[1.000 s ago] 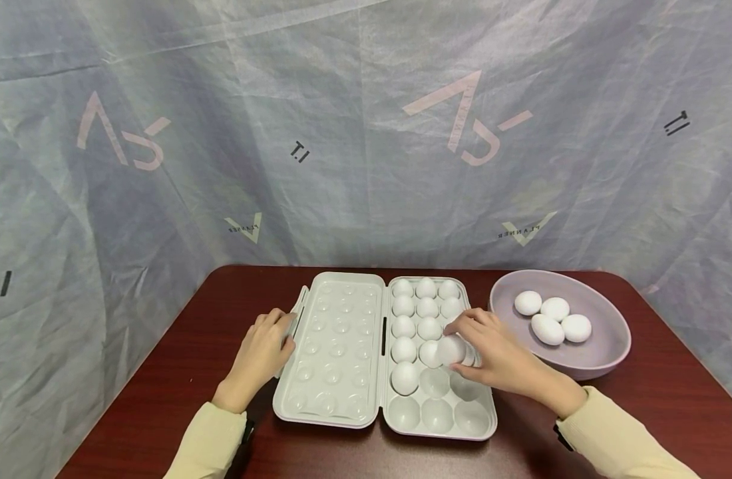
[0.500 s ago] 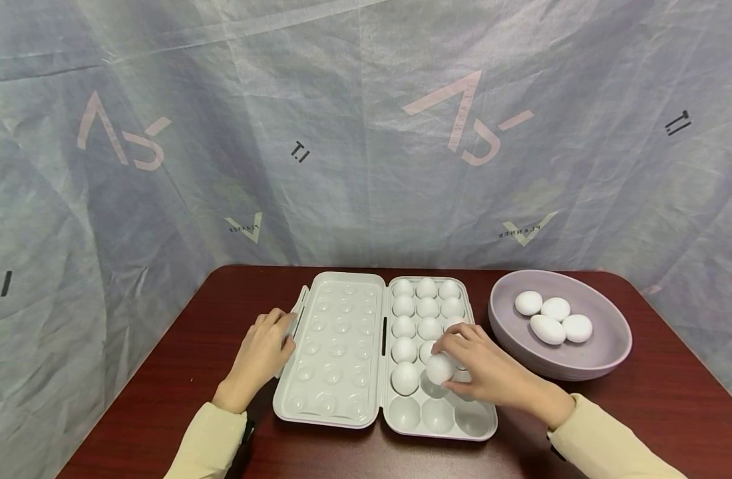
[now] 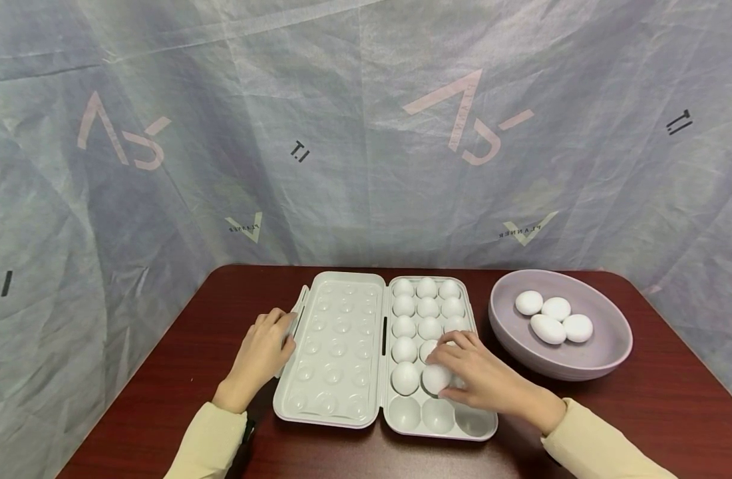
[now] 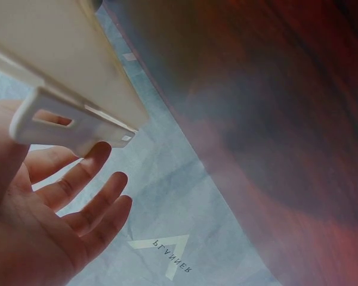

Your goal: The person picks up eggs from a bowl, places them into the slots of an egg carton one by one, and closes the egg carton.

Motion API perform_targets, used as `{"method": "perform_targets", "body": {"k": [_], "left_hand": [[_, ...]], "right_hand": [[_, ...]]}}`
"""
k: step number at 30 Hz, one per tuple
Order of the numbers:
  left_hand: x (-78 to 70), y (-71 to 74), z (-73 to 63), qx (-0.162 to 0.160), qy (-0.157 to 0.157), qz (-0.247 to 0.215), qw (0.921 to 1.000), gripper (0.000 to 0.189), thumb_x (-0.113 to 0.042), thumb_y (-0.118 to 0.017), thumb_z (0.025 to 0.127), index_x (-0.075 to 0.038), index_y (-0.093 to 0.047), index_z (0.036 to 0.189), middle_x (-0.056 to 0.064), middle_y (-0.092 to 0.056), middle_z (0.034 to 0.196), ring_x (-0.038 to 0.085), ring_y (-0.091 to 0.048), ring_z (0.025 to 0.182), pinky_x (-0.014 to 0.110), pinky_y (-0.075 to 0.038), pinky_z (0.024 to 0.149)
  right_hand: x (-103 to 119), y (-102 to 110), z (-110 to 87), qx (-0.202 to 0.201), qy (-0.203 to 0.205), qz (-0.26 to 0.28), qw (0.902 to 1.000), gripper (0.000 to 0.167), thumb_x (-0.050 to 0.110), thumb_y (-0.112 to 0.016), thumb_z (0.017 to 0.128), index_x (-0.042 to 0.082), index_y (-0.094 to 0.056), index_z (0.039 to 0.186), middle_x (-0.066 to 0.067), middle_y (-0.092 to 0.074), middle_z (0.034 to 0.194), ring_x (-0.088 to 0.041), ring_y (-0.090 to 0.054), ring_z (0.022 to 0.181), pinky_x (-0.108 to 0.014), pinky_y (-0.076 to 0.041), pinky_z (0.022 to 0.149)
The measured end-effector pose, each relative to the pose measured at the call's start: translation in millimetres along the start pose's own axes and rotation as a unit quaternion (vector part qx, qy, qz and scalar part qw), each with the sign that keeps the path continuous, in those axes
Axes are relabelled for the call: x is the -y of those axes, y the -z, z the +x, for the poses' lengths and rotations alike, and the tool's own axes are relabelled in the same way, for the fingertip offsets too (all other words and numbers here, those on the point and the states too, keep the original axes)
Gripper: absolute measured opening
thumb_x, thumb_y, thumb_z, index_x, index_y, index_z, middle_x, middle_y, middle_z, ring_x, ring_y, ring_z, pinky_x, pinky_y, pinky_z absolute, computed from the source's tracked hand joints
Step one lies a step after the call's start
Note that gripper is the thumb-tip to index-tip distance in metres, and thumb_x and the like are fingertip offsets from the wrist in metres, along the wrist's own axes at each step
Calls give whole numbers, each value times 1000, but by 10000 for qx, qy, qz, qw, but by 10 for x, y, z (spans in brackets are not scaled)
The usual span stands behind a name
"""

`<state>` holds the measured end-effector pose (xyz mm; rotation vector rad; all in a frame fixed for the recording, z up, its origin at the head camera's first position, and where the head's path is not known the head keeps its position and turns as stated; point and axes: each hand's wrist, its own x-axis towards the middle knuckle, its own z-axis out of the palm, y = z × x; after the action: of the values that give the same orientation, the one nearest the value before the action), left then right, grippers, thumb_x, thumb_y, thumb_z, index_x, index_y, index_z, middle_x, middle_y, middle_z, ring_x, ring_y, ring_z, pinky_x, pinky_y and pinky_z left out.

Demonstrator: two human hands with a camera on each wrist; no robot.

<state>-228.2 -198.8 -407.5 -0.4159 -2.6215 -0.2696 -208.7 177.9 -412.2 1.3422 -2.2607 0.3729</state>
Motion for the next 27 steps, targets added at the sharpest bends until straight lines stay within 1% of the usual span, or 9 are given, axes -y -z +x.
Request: {"method": "perform_targets", "body": {"k": [5, 9, 16, 23, 27], "left_hand": [[3, -1, 0, -41, -28, 7, 10000, 37, -5, -61, 76, -3, -63, 112, 9, -58, 97, 32, -55, 88, 40, -45, 66], [2, -1, 0, -40, -31, -1, 10000, 37, -5, -61, 76, -3, -63, 112, 10, -58, 97, 32, -55, 87, 41, -45, 66], [-2, -1, -9, 19, 26, -12, 10000, 37, -6, -61, 77, -3, -63, 113, 10, -58, 98, 31, -55, 88, 41, -45, 67], [2, -9, -14, -5, -18, -14, 10000, 37, -5, -61, 76, -3, -63, 113, 10, -58, 98, 32, -55, 88, 41, -45, 67], [2, -8, -11, 3, 7, -22, 10000, 37, -5, -61, 76, -3, -63, 113, 10, -58, 98, 32, -55, 88, 41, -45, 67]], "right_hand": [[9, -16, 2, 135, 115, -183, 9997, 46, 34, -79, 57, 18, -60, 97, 11, -58, 94, -17, -48, 100, -37, -34, 85], [24, -28, 6, 186, 114, -365, 9991, 47, 37, -78, 57, 18, -60, 95, 11, -58, 93, -17, -48, 100, -37, -34, 85], [43, -74, 14, 97, 154, -661, 9976, 47, 42, -77, 56, 17, -60, 93, 10, -56, 86, -18, -49, 97, -38, -34, 85], [56, -118, 12, -28, 153, -974, 9951, 48, 45, -76, 55, 15, -59, 89, 7, -55, 82, -20, -49, 94, -39, -35, 84], [60, -134, 9, -64, 163, -1075, 9940, 47, 46, -75, 56, 15, -58, 87, 7, -54, 80, -20, -50, 93, -40, -35, 85]]}}
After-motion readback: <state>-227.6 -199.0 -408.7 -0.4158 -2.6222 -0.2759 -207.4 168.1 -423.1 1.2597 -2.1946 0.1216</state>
